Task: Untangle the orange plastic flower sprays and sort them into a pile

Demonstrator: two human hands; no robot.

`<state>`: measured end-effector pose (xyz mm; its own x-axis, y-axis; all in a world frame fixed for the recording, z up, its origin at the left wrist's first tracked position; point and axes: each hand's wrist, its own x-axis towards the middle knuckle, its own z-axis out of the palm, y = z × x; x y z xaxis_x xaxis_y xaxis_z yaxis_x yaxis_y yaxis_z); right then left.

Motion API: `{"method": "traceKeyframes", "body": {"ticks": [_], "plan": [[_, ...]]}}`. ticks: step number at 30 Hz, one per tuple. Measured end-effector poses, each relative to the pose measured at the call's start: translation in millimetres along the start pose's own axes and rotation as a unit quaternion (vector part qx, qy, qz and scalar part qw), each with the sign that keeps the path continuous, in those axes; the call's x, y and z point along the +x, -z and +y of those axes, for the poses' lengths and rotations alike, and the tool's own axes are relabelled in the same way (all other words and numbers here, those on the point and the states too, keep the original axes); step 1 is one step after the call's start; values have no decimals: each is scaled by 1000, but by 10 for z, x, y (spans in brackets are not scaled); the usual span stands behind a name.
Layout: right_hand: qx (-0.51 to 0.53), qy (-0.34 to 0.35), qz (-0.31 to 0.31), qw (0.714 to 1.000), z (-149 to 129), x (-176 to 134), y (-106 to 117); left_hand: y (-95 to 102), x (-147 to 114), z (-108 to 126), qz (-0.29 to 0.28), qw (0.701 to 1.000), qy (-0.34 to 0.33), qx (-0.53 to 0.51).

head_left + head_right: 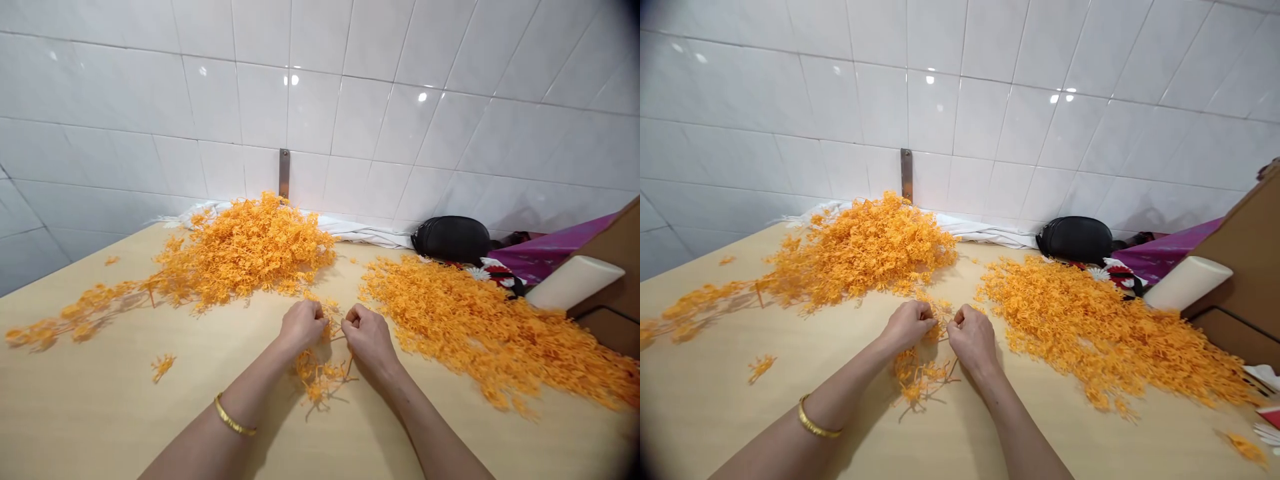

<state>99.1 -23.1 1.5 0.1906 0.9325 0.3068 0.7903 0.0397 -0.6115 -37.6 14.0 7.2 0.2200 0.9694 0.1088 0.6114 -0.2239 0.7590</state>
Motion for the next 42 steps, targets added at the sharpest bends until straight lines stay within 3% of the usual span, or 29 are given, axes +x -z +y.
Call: {"method": "traceKeyframes", "body": {"ticks": [4,7,9,12,15,19,21,24,27,29,32,35,37,39,42], "plan": [[124,2,5,992,9,39,91,-13,23,9,-39,974,69,-213],[234,18,-62,970,-19,47,164,-12,61,-4,-76,900,158,-399],[252,38,-119,960,-47,38,194,-17,79,-6,-80,853,181,-484],[243,44,-182,952,-66,27,204,-35,84,7,-66,820,186,-537],[293,10,-192,937,-40,39,196,-64,65,28,-53,825,166,-538],[392,-67,-141,906,4,55,176,-121,15,63,-60,858,118,-496],[421,-89,-152,890,17,50,151,-154,-13,82,-78,872,94,-474],[432,-74,-166,883,40,44,105,-195,-34,84,-62,893,58,-441],[436,-59,-110,891,65,59,88,-218,-16,33,35,924,41,-380],[452,-48,-78,887,73,78,94,-221,1,0,66,938,65,-335],[466,-32,-40,883,73,101,100,-209,-9,21,-4,949,103,-296],[413,-2,-13,911,68,101,82,-203,-68,119,-103,930,98,-338],[361,27,-21,932,59,90,67,-210,-111,180,-138,906,81,-392],[326,54,-40,943,44,76,58,-220,-137,208,-139,883,67,-443],[285,87,-47,953,9,54,62,-221,-133,195,-93,848,86,-515]]}}
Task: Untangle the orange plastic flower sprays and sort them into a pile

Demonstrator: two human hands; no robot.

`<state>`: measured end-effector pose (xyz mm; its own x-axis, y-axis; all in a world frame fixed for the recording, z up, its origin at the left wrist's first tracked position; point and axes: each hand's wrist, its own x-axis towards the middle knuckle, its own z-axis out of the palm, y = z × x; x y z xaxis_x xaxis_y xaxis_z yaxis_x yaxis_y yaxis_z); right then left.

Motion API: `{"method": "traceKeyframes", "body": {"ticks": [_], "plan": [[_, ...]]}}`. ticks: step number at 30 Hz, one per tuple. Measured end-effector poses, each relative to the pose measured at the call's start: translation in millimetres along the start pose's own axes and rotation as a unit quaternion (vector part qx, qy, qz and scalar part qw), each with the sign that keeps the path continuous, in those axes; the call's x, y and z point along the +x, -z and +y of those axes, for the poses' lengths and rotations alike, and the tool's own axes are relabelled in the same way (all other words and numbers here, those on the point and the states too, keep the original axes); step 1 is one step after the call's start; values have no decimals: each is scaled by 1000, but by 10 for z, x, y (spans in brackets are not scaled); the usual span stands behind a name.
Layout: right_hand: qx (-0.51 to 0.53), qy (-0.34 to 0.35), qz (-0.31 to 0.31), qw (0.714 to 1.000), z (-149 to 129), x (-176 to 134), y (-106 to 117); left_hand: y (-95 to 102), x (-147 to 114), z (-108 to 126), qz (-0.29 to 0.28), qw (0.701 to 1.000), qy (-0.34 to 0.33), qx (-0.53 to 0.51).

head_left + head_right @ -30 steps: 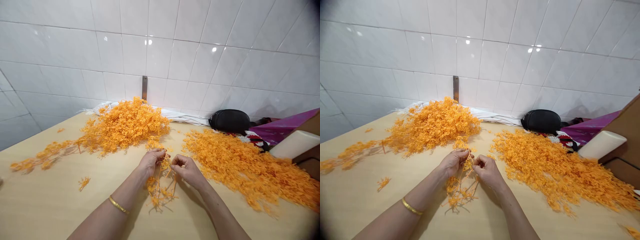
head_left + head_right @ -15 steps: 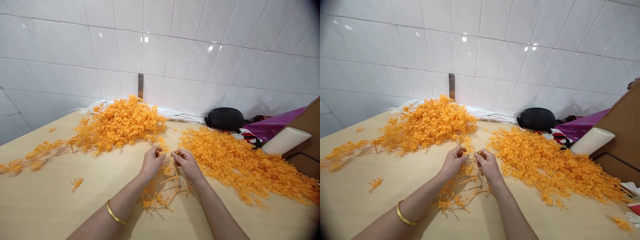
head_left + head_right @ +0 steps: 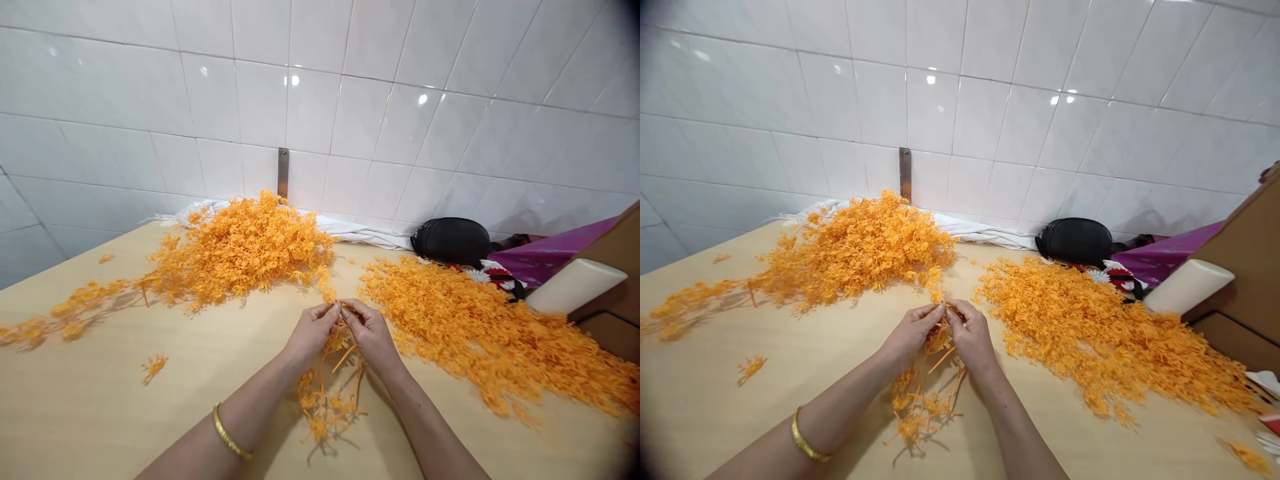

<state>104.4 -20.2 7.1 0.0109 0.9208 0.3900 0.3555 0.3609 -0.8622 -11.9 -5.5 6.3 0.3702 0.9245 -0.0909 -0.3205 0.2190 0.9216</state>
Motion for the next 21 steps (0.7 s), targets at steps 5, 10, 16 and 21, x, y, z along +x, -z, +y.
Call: {"method": "traceKeyframes", "body": {"ticks": [5,10,16,21], "plan": [[-127,69,-25,989,-41,-36,-40,49,39,-1,41,991,40,-124],[-126,10,-44,991,46,-49,-73,39,44,-3,43,979,55,-191],[99,-68,-70,990,62,-1,-69,46,71,40,53,948,111,-292],[215,-92,-100,967,4,20,-74,70,100,62,58,937,108,-327]]}}
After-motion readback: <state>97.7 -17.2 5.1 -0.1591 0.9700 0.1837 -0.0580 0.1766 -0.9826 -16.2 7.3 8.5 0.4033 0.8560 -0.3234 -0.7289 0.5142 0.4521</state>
